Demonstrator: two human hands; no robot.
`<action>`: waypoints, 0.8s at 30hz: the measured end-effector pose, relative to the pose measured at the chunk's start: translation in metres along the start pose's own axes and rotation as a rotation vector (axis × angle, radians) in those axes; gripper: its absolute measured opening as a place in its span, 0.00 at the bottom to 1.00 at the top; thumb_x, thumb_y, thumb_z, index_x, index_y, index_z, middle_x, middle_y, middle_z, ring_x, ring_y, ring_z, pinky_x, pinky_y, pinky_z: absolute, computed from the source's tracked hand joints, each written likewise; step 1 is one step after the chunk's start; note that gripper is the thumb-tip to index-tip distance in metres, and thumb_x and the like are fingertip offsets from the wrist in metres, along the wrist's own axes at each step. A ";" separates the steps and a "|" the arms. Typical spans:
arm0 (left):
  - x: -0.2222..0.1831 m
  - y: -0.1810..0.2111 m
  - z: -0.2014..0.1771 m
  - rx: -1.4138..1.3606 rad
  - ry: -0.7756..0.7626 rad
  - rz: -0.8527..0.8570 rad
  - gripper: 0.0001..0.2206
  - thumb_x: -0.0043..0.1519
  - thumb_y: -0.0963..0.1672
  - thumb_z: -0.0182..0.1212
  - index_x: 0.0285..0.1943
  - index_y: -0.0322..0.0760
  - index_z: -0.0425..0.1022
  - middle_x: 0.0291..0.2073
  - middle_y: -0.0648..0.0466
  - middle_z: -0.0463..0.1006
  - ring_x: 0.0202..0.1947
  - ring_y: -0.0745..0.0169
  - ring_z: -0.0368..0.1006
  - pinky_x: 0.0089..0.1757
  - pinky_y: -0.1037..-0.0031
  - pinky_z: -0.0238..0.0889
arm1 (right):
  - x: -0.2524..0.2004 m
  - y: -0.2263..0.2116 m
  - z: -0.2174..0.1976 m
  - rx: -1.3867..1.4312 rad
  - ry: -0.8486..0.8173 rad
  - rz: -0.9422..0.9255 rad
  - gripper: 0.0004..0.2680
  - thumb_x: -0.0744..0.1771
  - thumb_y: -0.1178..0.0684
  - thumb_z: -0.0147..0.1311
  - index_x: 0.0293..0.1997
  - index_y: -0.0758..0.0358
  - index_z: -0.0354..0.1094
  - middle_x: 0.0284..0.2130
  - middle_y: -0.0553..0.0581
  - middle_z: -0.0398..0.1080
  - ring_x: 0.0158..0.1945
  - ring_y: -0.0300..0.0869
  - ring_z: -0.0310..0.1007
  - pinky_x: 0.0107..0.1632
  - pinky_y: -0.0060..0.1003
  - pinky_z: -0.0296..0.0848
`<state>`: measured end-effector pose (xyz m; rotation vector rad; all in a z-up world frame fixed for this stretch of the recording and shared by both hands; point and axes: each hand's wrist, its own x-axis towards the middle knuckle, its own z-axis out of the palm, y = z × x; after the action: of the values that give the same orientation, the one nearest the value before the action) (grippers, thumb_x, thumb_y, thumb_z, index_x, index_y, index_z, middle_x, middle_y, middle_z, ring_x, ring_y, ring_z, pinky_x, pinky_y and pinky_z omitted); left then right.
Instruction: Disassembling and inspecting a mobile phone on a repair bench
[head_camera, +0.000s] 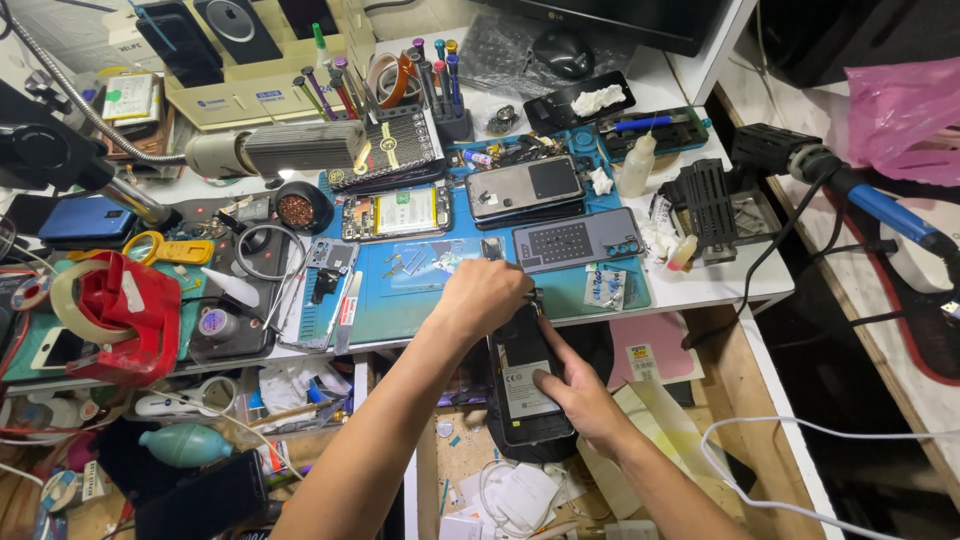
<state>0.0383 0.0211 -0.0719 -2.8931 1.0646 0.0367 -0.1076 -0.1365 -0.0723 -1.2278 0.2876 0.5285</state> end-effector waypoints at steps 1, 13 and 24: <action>0.002 0.000 0.003 -0.001 0.000 0.001 0.07 0.63 0.44 0.56 0.31 0.43 0.76 0.21 0.52 0.78 0.22 0.41 0.75 0.25 0.56 0.66 | 0.000 0.001 -0.001 0.000 0.001 0.000 0.30 0.68 0.60 0.46 0.80 0.37 0.40 0.58 0.60 0.73 0.49 0.45 0.76 0.52 0.40 0.77; 0.005 0.031 -0.006 0.186 -0.103 0.080 0.07 0.68 0.42 0.61 0.35 0.44 0.78 0.28 0.60 0.77 0.23 0.67 0.72 0.25 0.70 0.67 | 0.000 -0.001 -0.001 -0.024 0.009 -0.024 0.30 0.67 0.60 0.49 0.79 0.40 0.44 0.66 0.55 0.67 0.54 0.43 0.73 0.54 0.39 0.76; -0.004 0.031 -0.002 0.211 -0.027 0.057 0.03 0.65 0.39 0.59 0.44 0.40 0.78 0.35 0.55 0.77 0.20 0.68 0.71 0.21 0.71 0.66 | 0.004 0.006 -0.007 -0.183 -0.008 -0.132 0.29 0.67 0.57 0.50 0.78 0.46 0.42 0.76 0.48 0.51 0.75 0.38 0.56 0.70 0.35 0.59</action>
<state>0.0156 -0.0001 -0.0710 -2.6677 1.0754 -0.0327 -0.1071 -0.1409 -0.0816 -1.4108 0.1527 0.4528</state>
